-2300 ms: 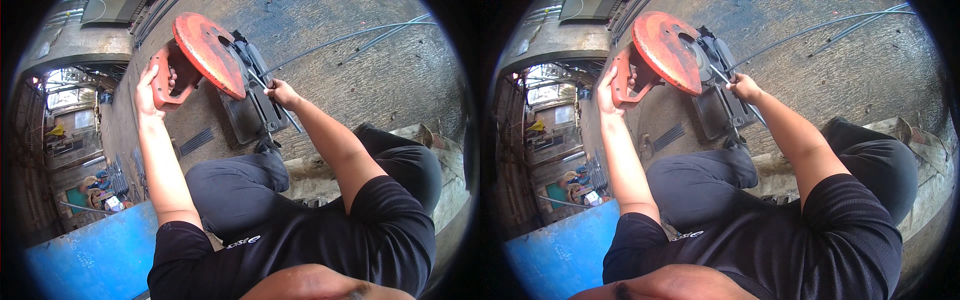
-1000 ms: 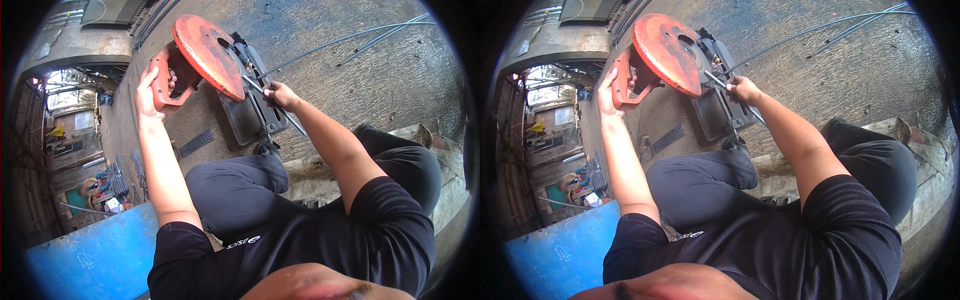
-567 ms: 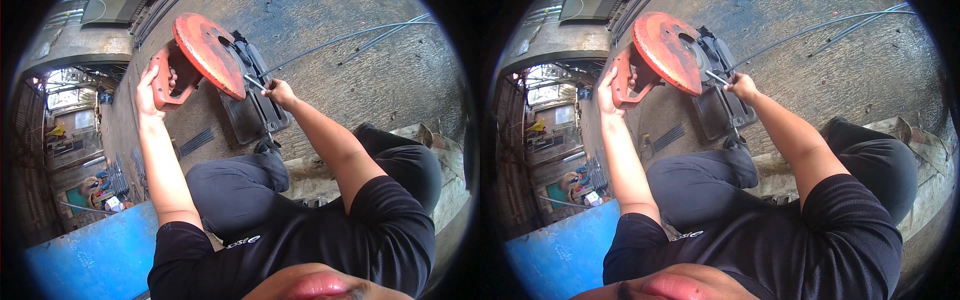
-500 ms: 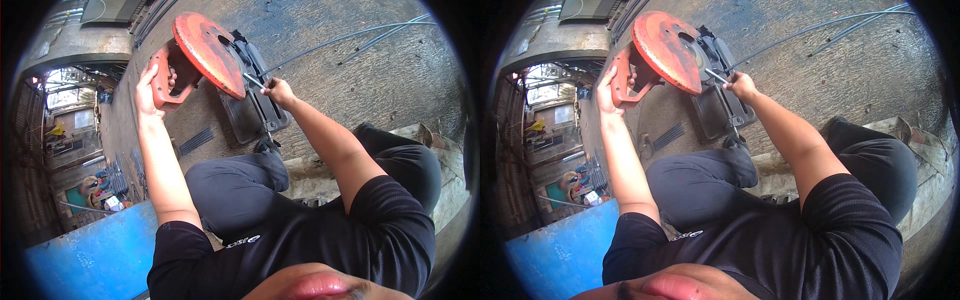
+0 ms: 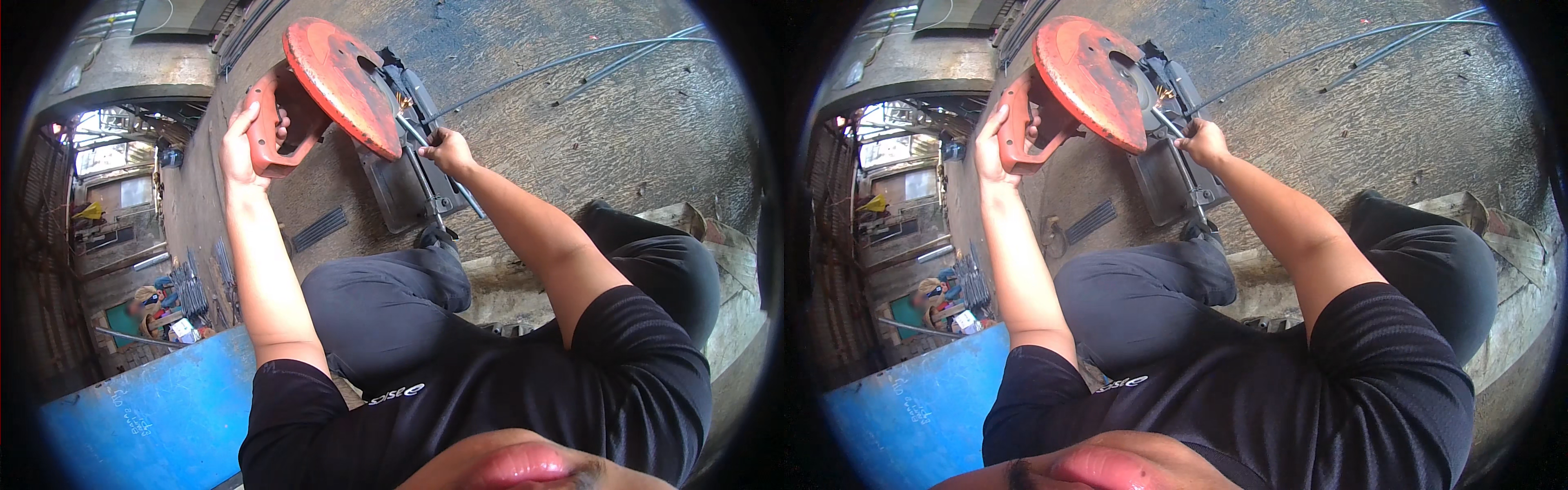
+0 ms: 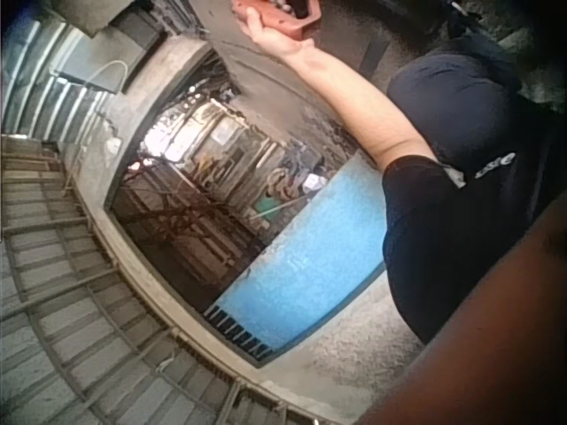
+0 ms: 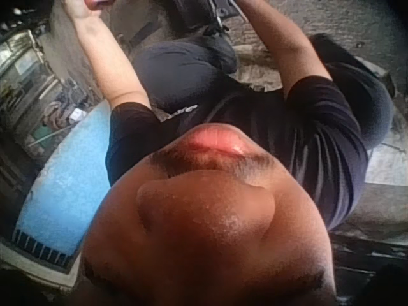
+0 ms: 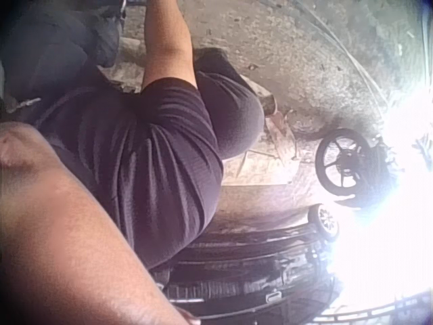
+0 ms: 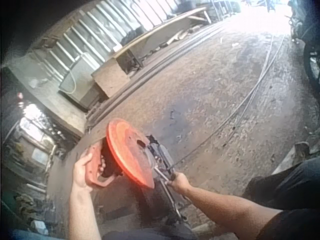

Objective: Use a chop saw to cut metal rods to specific lengths.

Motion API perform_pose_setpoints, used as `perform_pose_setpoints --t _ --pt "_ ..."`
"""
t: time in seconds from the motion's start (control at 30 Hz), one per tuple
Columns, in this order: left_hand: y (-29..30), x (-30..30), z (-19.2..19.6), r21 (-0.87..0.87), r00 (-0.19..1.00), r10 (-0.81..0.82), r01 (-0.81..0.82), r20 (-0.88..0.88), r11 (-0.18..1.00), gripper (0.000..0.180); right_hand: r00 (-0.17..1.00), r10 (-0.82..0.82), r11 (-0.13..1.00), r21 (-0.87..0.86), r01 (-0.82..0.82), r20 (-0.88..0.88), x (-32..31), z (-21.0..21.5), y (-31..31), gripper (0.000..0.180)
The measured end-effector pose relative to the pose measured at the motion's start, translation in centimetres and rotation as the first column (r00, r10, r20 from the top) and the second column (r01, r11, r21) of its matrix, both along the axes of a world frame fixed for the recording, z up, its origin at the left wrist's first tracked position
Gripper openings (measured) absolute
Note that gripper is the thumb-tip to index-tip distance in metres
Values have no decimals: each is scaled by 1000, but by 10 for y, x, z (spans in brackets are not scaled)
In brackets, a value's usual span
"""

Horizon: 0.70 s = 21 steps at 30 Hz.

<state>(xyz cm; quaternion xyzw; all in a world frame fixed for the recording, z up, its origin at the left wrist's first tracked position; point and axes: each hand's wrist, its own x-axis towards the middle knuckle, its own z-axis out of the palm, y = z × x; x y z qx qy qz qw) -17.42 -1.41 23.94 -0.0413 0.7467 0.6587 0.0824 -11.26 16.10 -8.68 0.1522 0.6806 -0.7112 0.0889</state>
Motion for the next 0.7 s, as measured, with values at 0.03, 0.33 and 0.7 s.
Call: perform_pose_setpoints --t 0.03,0.33,0.7 --pt "0 0 0 -1 1000 1 -1 -1 1000 44 1000 6 999 -42 -5 7 0 2 -1 28" --pt "-1 -1 1 7 1000 -27 27 -4 1000 41 1000 23 987 -159 -19 21 7 5 7 26" --pt "-1 -1 1 10 1000 -26 26 14 1000 39 981 193 952 -247 -181 24 10 9 18 11"
